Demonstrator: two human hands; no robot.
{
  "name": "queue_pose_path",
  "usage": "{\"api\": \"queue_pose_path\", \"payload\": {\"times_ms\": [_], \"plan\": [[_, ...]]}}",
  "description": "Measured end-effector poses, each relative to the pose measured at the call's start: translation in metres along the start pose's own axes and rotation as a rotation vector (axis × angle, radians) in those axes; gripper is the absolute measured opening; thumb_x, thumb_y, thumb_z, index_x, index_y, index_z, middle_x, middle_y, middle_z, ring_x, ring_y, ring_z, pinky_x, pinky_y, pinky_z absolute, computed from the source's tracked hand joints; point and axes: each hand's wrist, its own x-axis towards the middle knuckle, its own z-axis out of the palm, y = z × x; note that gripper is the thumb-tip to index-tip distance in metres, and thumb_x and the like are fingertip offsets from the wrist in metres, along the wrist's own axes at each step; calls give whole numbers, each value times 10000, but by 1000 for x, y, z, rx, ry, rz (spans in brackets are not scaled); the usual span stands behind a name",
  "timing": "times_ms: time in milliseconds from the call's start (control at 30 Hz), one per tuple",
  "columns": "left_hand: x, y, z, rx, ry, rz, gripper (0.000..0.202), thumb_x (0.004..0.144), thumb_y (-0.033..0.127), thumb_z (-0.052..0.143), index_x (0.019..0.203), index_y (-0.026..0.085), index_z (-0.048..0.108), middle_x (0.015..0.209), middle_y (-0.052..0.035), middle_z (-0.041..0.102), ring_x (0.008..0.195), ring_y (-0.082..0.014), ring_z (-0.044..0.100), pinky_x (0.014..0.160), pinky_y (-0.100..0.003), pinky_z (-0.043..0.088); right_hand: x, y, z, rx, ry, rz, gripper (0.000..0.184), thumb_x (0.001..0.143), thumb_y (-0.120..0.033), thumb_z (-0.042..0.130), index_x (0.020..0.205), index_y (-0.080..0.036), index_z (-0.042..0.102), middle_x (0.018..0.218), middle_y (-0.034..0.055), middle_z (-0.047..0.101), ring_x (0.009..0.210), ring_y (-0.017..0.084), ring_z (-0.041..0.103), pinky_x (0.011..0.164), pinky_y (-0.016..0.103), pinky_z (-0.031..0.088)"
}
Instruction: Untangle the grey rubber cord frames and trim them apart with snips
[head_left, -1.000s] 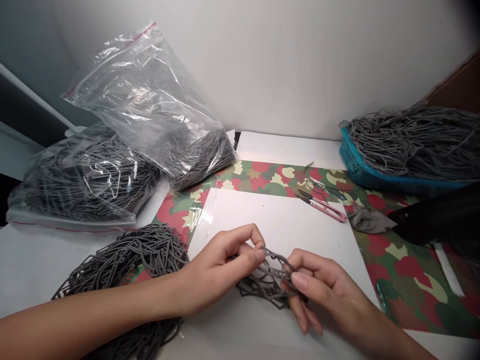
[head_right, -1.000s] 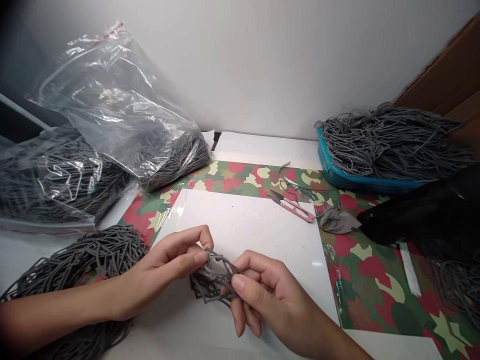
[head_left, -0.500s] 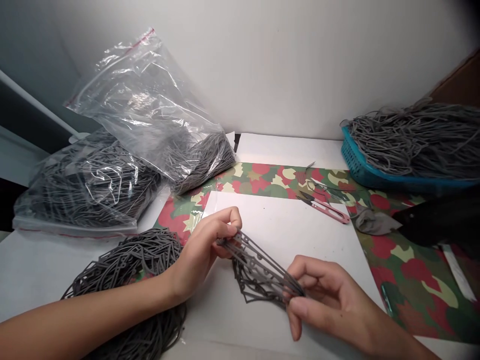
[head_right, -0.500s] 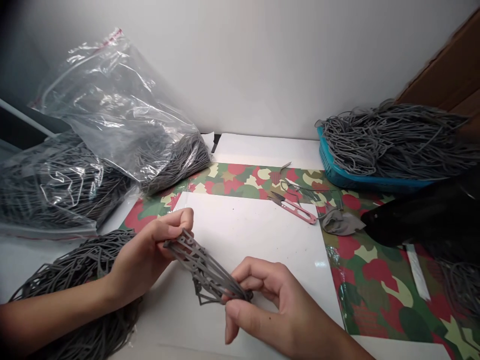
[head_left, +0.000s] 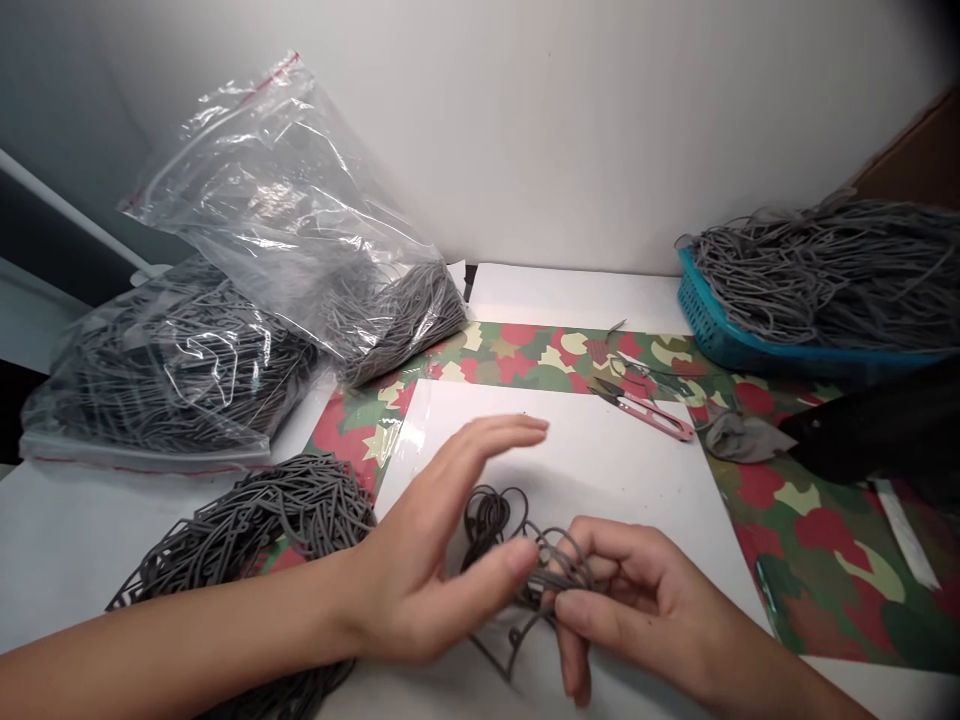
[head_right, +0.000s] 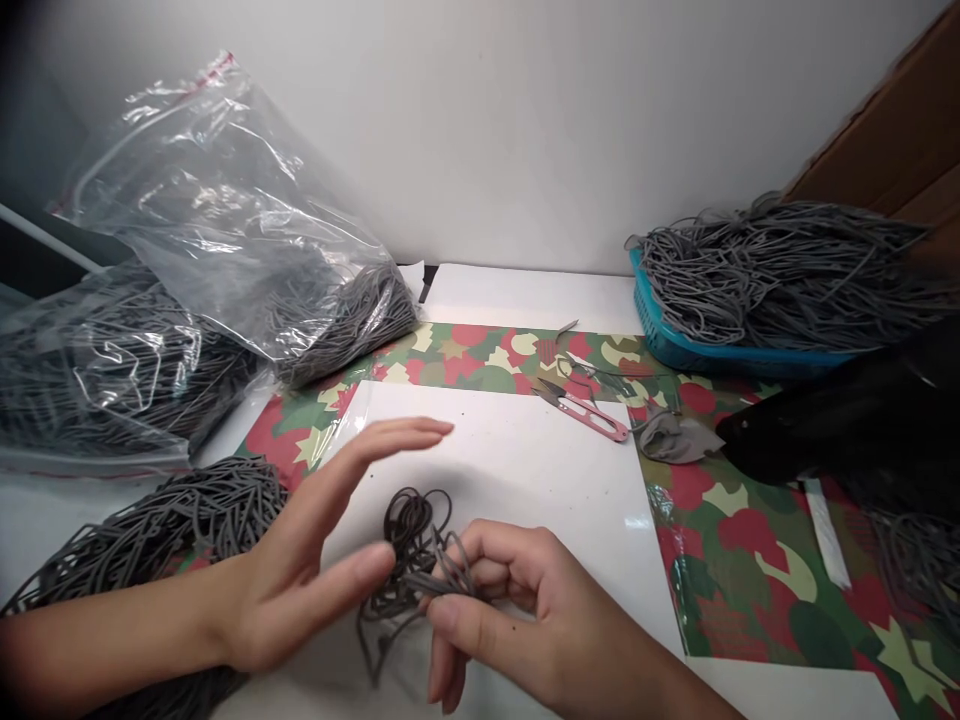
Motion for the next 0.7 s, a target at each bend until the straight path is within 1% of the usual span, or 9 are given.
{"api": "queue_pose_path", "payload": {"times_ms": [100,167,233,300,367,433,500,567,700], "plan": [[1,2,1,-25,-259,40,611,891,268,646,1429,199,365,1363,-143,554,1224,-272,543,1054,-377,406,3,4,2,68,7,-6,205,945,-342,644,875,-156,591,704,4,675,677,135,656,712,264,497],[3,4,2,-78,-431,-29,564,934,253,608,1430,184,348,1201,-121,677,1111,-235,622,995,-348,446,4,6,3,83,11,-10,215,942,-348,644,884,-143,611,701,8,660,658,134,648,691,261,505],[7,6,3,-126,-512,-98,474,991,241,524,1425,199,339,1078,-84,738,1078,-212,643,969,-333,453,4,7,2,66,14,-15,228,959,-363,615,900,-142,612,689,8,657,641,133,642,686,265,506],[9,7,3,-120,-523,-154,397,1016,250,471,1397,217,365,1087,-86,733,1077,-212,642,927,-327,468,4,6,0,44,28,-22,242,980,-379,576,898,-152,595,668,6,667,616,129,637,673,263,498],[10,7,2,-28,-524,-229,256,1025,290,441,1265,211,482,1073,-97,709,975,-221,656,813,-304,486,3,5,-2,30,65,-11,246,984,-381,569,870,-162,574,632,-5,668,580,118,623,652,251,482],[10,7,1,75,-564,-272,216,1034,339,399,1019,198,563,886,-59,673,772,-195,625,678,-266,447,3,3,-4,17,91,5,247,976,-378,581,850,-165,568,594,-17,659,541,109,600,626,239,466],[11,7,-1,106,-583,-287,320,1037,385,367,824,201,518,719,-5,564,635,-158,524,600,-250,379,3,3,-5,14,92,11,254,966,-383,596,844,-162,572,575,-22,650,516,104,586,599,233,456],[11,7,-2,19,-548,-322,354,1034,402,355,759,206,460,673,26,469,616,-143,446,591,-247,345,3,2,-5,28,81,6,260,957,-391,608,845,-159,572,580,-19,654,511,101,583,584,229,450],[11,5,-5,-343,-404,-472,354,1026,398,380,735,205,436,684,40,398,631,-135,360,590,-251,303,2,-2,-7,71,75,-9,248,939,-370,640,831,-161,560,640,0,677,552,105,605,593,229,458]]}}
